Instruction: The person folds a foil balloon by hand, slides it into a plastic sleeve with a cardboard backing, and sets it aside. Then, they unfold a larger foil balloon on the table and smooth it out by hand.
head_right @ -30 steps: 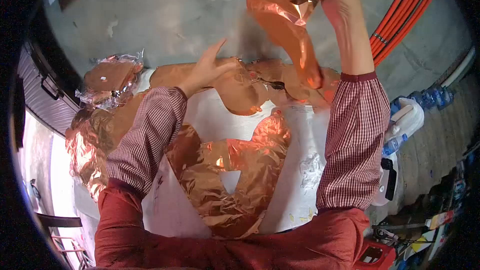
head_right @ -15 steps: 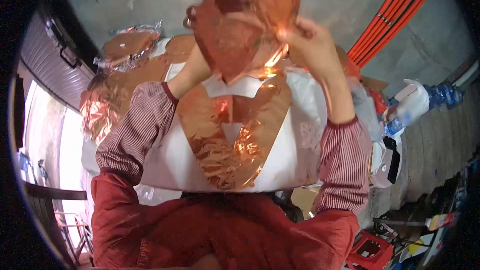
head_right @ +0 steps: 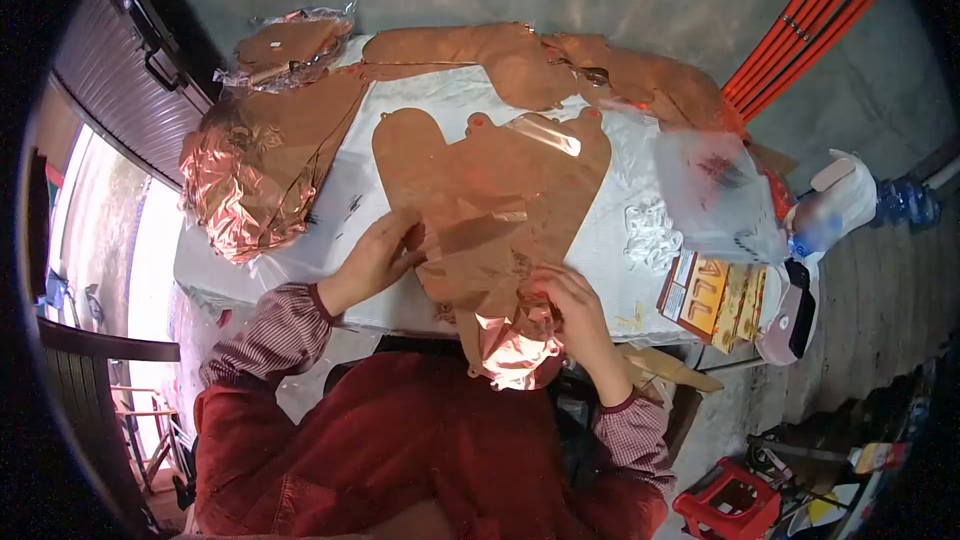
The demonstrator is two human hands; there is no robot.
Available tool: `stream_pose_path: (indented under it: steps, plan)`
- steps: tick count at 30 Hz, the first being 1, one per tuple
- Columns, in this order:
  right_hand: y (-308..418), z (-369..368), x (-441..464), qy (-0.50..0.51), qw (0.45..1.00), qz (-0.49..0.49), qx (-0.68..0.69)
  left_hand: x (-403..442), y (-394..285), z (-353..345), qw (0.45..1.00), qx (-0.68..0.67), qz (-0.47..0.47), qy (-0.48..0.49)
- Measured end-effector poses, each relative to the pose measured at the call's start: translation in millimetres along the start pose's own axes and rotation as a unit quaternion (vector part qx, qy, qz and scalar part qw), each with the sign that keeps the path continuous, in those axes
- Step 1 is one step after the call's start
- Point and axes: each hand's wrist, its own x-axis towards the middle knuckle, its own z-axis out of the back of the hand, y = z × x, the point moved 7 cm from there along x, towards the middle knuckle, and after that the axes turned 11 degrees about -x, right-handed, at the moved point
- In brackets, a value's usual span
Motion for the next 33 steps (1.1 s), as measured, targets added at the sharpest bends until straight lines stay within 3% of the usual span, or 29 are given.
stream_pose_path:
  steps: [1,3,6,8,19,21,24,28,30,33]
  plan:
    - [2,-4,-3,0.001,1.0,-0.001,0.001,-5,6,-4,1.0,-0.001,0.001,0.001]
    - [13,-8,-8,-0.048,0.988,0.049,-0.137,-17,-6,-16,0.986,0.065,-0.154,0.032]
    - [18,-13,-6,-0.07,0.982,0.038,-0.172,-27,-23,-22,0.969,0.135,-0.204,0.026]
    - [28,-11,-2,-0.112,0.976,0.032,-0.183,-33,-26,-18,0.969,0.137,-0.2,0.038]
    - [38,-16,-3,-0.072,0.984,0.013,-0.165,-81,-11,1,0.971,0.125,-0.181,0.091]
    - [45,-14,-3,-0.1,0.975,0.078,-0.183,-66,-11,12,0.989,0.011,-0.141,0.036]
    - [63,-15,-1,-0.118,0.959,0.155,-0.207,-41,-11,8,0.98,0.016,-0.194,-0.028]
    - [53,-13,10,-0.121,0.96,0.118,-0.223,-1,4,-4,0.986,-0.006,-0.159,-0.05]
    - [65,-11,7,-0.129,0.963,0.163,-0.17,7,9,-7,0.983,0.038,-0.174,-0.05]
    - [62,-20,-2,-0.095,0.968,0.153,-0.175,9,14,-5,0.985,0.037,-0.162,-0.052]
